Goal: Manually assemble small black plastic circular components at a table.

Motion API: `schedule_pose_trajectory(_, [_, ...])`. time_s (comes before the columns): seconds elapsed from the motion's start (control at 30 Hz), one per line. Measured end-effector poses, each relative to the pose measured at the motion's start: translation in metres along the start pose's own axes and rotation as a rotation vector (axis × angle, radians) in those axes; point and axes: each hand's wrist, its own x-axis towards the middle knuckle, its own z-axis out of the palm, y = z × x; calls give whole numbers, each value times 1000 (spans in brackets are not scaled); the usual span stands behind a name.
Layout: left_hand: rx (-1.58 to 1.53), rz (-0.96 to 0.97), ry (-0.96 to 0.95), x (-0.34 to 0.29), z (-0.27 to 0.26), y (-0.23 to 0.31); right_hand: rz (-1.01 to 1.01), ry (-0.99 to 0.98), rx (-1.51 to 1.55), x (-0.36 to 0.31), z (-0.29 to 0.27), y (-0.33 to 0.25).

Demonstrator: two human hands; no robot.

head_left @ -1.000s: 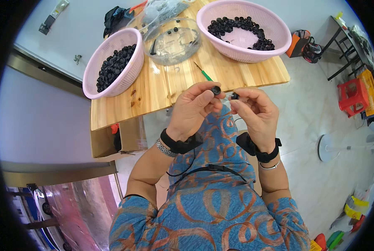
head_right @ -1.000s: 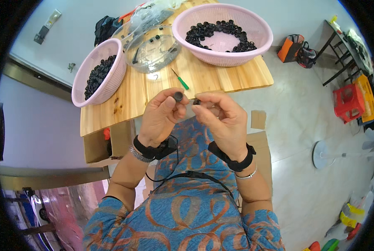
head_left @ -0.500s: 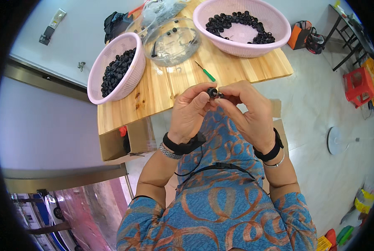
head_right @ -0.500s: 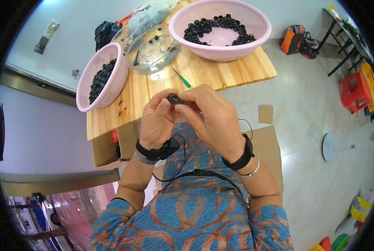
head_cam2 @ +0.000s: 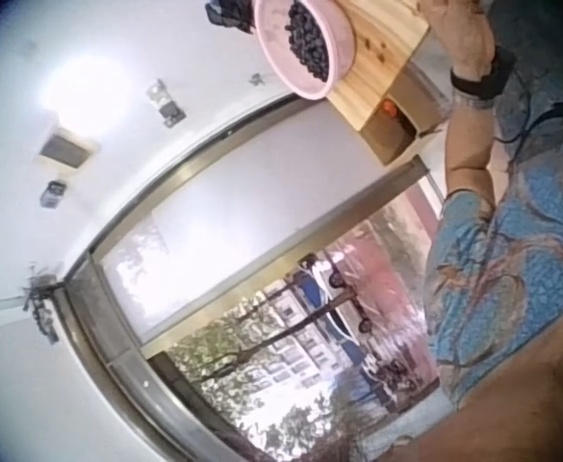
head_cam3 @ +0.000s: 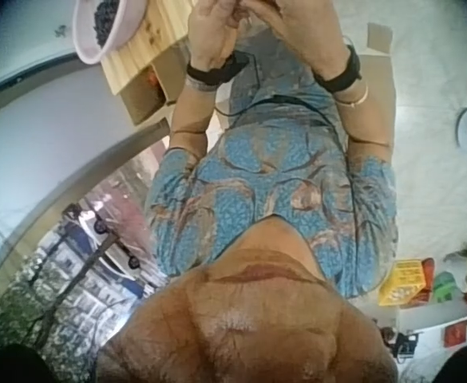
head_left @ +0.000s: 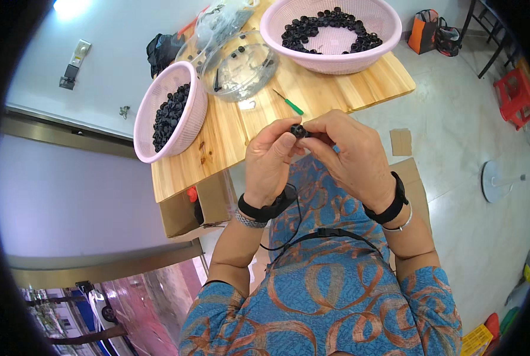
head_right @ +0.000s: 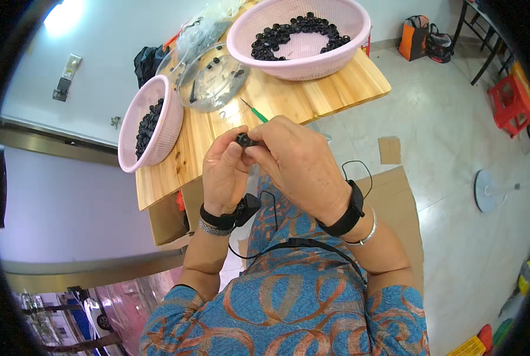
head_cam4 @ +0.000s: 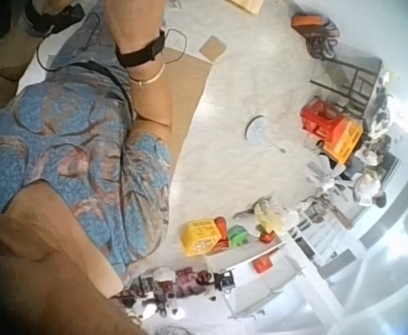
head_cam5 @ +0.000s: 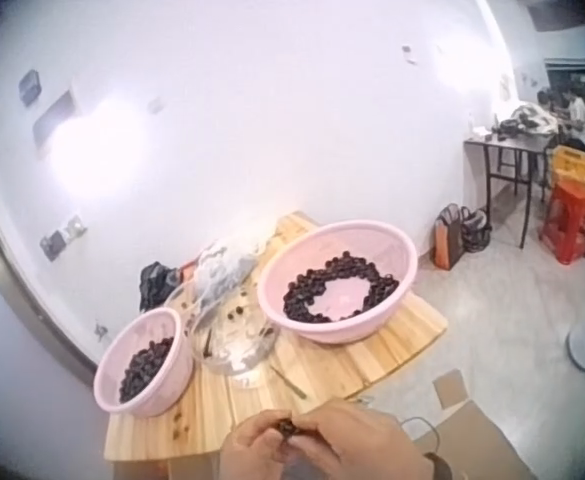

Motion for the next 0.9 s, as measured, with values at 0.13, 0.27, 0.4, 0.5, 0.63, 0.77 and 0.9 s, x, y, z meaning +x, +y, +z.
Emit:
schedule_pose_trajectory(0.13, [130, 72, 13, 1, 2, -1, -8, 3, -18, -2, -2, 1])
schedule_pose_trajectory(0.27, [109, 52, 10, 2, 4, -2, 2, 16, 10, -2, -4, 2])
schedule_pose_trajectory(0.4, [93, 39, 14, 2, 5, -2, 7, 14, 18, -2, -6, 2])
schedule_pose_trajectory(0.5, [89, 43, 8, 2, 4, -3, 5, 14, 17, -2, -6, 2])
schedule_pose_trajectory(0.63, [128, 68, 9, 1, 5, -1, -26, 14, -18, -1, -7, 1])
schedule_pose_trajectory(0.77, [276, 146, -4, 0, 5, 0, -36, 3, -45, -2, -9, 0])
schedule_pose_trajectory(0.9, [391, 186, -23, -1, 6, 4, -52, -4, -84, -3, -10, -2])
